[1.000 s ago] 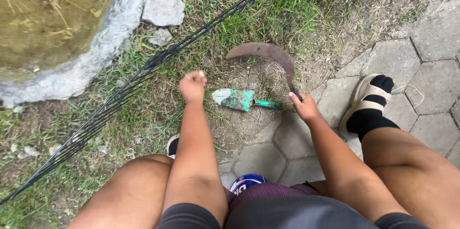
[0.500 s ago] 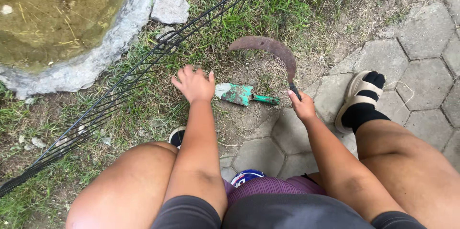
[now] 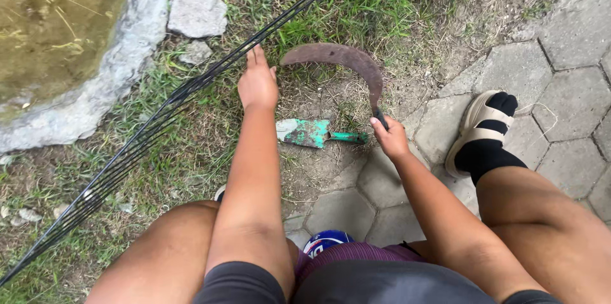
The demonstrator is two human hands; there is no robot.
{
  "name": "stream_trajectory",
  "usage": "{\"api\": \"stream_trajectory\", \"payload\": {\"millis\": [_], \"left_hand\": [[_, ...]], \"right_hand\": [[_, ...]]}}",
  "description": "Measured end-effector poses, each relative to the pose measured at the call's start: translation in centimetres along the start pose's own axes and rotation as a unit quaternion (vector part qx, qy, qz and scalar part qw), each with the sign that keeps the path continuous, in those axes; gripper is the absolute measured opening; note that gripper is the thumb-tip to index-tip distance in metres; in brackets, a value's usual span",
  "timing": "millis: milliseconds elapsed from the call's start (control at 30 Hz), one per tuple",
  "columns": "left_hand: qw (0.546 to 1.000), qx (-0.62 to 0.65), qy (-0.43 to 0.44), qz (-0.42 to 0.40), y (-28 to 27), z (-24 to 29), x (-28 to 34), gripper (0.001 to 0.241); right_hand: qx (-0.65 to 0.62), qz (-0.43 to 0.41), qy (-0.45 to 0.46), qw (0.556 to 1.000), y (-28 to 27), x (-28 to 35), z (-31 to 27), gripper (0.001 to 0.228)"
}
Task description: The person cuts and pulls grass from the ground using a sickle and their hands.
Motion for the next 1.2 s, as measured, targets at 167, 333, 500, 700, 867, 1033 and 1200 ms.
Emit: {"api": "stream_trajectory", "payload": {"millis": [167, 333, 500, 700, 867, 1033, 1200], "left_hand": [[0.996, -0.005, -0.071, -0.045, 1.2, -1.3, -0.9, 0.062], [0.994, 0.069, -0.058, 0.061, -0.2, -1.6, -0.9, 0.048], [0.982, 0.146, -0.069, 0.100, 0.3, -2.4, -1.2, 0.032], [0.960, 0.231, -0.100, 0.123, 0.4, -2.2, -1.0, 0.026], [0.970, 0.192, -0.075, 0.132, 0.1, -1.7, -0.9, 0.024], [0.974, 0.152, 0.011, 0.166, -0.3, -0.4, -0.9, 0.032], [0.984, 0.131, -0.006, 0.124, 0.5, -0.5, -1.1, 0.022]], "right_hand": [[0.005, 0.001, -0.014, 1.000, 0.4, -1.3, 0.6, 0.037], [-0.010, -0.007, -0.027, 1.000, 1.3, -1.5, -0.3, 0.038], [0.051, -0.006, 0.002, 0.999, 1.6, -0.7, -1.8, 0.034], [-0.025, 0.010, 0.040, 0.999, 1.5, -0.8, -1.5, 0.032], [-0.004, 0.018, 0.043, 0.999, 1.1, -1.0, -1.0, 0.033], [0.043, 0.014, 0.015, 0.999, 1.1, -1.1, -1.3, 0.036], [0.060, 0.015, 0.008, 0.998, 1.4, -1.0, -1.8, 0.035]]}}
Point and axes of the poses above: each hand's wrist, its own x-axis away from the middle knuckle, its own y-axis out of the palm, z = x × y, the point moved 8 cm from there along -x, towards the middle knuckle, and after that the axes turned 10 degrees about x, right-handed, at the moved point
